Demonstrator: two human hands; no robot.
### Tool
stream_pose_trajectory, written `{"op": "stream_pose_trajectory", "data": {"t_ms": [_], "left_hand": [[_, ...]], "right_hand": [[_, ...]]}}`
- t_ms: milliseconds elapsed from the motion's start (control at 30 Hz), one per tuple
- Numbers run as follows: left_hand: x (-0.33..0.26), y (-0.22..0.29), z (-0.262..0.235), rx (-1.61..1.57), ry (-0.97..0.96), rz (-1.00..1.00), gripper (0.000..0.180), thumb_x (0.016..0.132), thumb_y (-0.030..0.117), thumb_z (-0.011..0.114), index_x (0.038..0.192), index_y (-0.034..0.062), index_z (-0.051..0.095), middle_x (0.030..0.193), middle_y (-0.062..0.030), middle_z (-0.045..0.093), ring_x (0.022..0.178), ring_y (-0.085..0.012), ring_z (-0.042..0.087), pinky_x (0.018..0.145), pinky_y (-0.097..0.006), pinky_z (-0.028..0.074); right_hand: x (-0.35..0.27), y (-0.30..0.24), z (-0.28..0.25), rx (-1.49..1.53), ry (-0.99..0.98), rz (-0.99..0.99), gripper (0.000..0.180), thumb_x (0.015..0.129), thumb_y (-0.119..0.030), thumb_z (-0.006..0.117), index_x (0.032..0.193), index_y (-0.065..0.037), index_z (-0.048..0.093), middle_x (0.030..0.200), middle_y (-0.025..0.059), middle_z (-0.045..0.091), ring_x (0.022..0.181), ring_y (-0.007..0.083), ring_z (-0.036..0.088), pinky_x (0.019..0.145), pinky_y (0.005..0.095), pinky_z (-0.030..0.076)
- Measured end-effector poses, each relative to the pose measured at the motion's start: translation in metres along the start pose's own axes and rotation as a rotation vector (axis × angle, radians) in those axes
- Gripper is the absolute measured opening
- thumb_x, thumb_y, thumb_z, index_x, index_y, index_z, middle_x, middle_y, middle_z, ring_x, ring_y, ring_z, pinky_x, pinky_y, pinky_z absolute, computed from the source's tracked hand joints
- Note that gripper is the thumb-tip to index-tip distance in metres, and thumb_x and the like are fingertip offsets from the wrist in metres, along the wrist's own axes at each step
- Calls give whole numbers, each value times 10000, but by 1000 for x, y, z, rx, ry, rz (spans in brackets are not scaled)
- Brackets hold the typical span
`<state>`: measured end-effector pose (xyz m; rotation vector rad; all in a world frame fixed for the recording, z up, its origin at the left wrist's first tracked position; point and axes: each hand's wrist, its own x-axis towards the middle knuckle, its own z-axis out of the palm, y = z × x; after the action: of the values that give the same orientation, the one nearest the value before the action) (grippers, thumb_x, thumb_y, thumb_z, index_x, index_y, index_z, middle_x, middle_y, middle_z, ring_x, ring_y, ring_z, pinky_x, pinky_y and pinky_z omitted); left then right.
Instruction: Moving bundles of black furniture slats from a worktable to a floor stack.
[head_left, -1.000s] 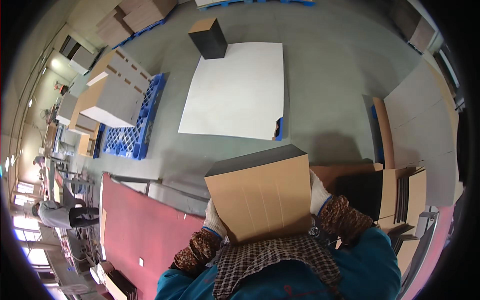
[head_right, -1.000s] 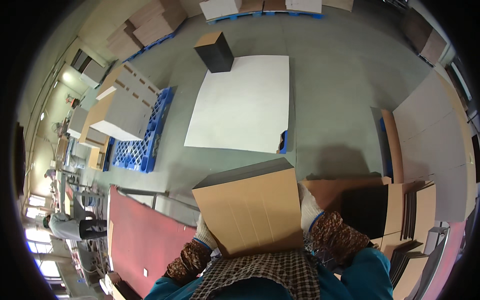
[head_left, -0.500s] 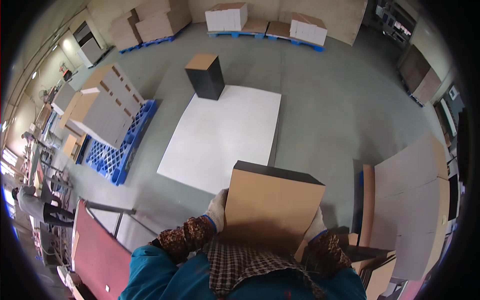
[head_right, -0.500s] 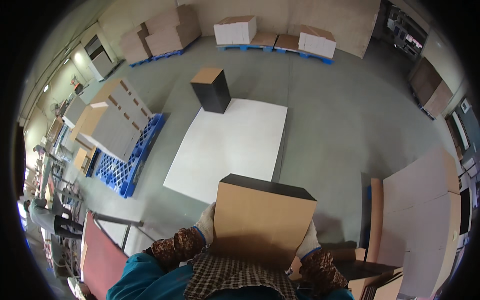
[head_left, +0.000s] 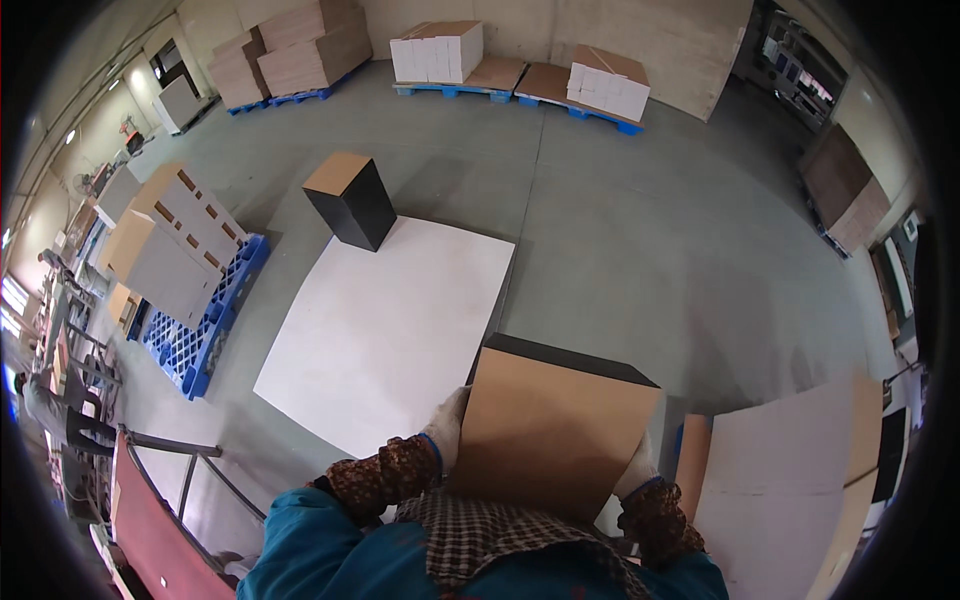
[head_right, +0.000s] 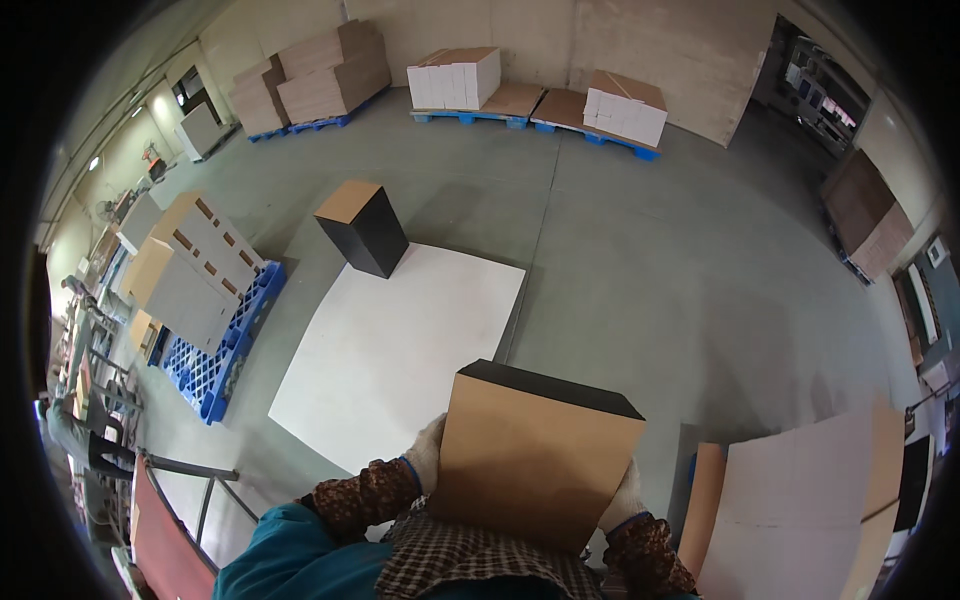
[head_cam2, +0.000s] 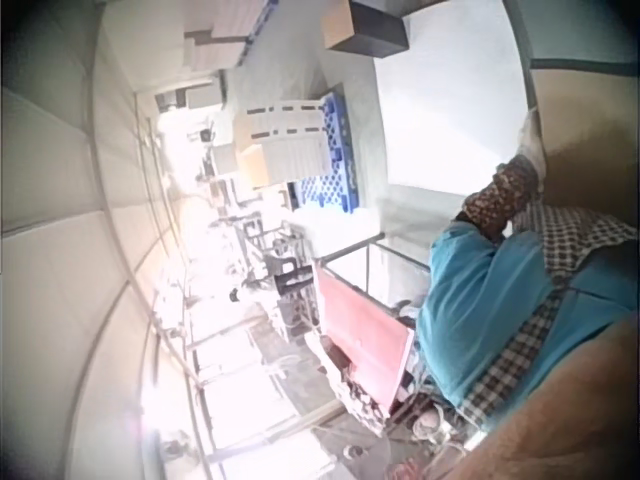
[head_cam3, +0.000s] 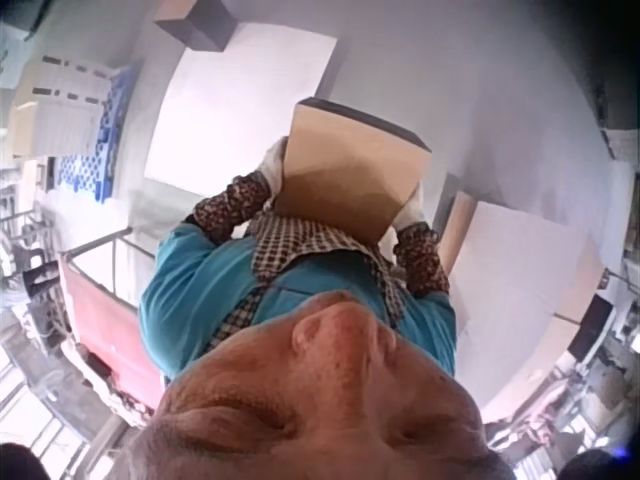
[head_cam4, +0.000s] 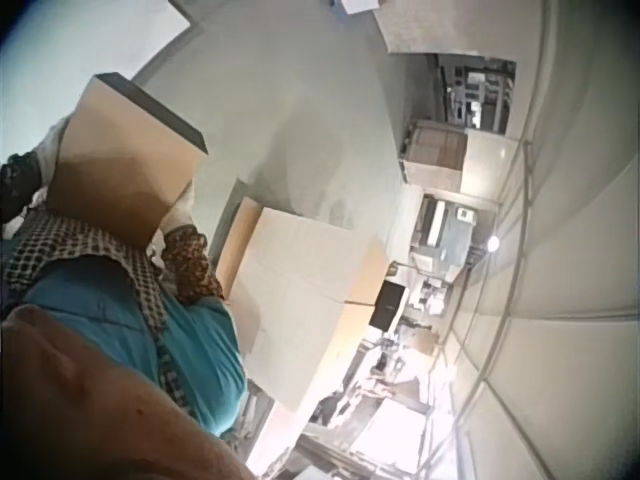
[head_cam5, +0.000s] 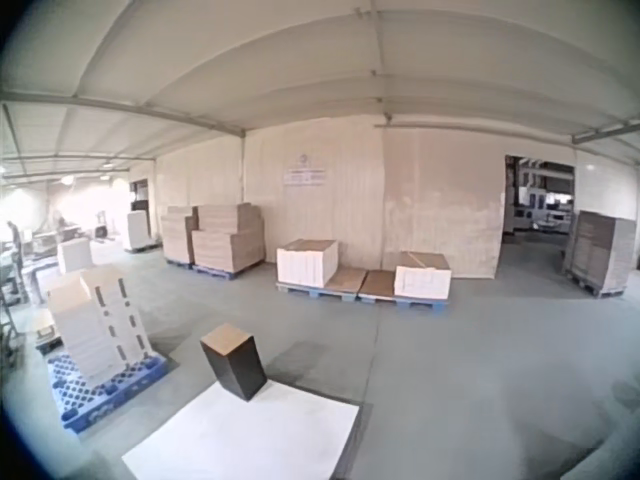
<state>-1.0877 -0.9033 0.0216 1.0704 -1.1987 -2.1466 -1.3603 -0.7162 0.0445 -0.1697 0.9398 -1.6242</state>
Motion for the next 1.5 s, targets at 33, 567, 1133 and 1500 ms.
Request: {"op": "stream_pose_trajectory", "data": {"t_ms": [33, 567, 1133, 1500], "left_hand": [[6, 16, 16, -12, 11, -6, 689, 838, 307, 784, 1356, -25, 476, 1285, -249, 607, 1257, -365, 571, 1031, -408, 474], [306, 121, 117, 716, 284, 171, 438, 895, 149, 661, 1274, 33, 474, 1202, -291, 627, 1200, -460, 572, 968, -475, 489], [619, 265, 149, 124, 682, -43, 499, 959, 143, 574, 1427, 47, 431, 1340, -183, 592, 1245, -304, 584, 1025, -407, 500], [677, 317, 157, -811, 1172, -113, 543, 989, 439, 439, 1262, -2, 597, 1249, -176, 638, 1097, -261, 596, 905, -383, 474]], "right_hand": [[4, -29, 11, 464, 123, 249, 497, 1065, -437, 334, 1376, -89, 505, 1367, 115, 581, 1268, 315, 542, 1049, 486, 455], [336, -255, -52, -579, -241, 27, 527, 1047, -479, 417, 1412, -104, 479, 1442, 84, 524, 1284, 284, 523, 1062, 472, 448], [774, -443, 32, -547, -507, 444, 512, 1082, -382, 384, 1438, -17, 423, 1425, 125, 501, 1274, 276, 528, 1013, 441, 501], [972, -410, 158, -454, -472, 1109, 616, 1047, -516, 399, 1438, -43, 452, 1412, 154, 516, 1249, 331, 540, 1011, 494, 483]]}}
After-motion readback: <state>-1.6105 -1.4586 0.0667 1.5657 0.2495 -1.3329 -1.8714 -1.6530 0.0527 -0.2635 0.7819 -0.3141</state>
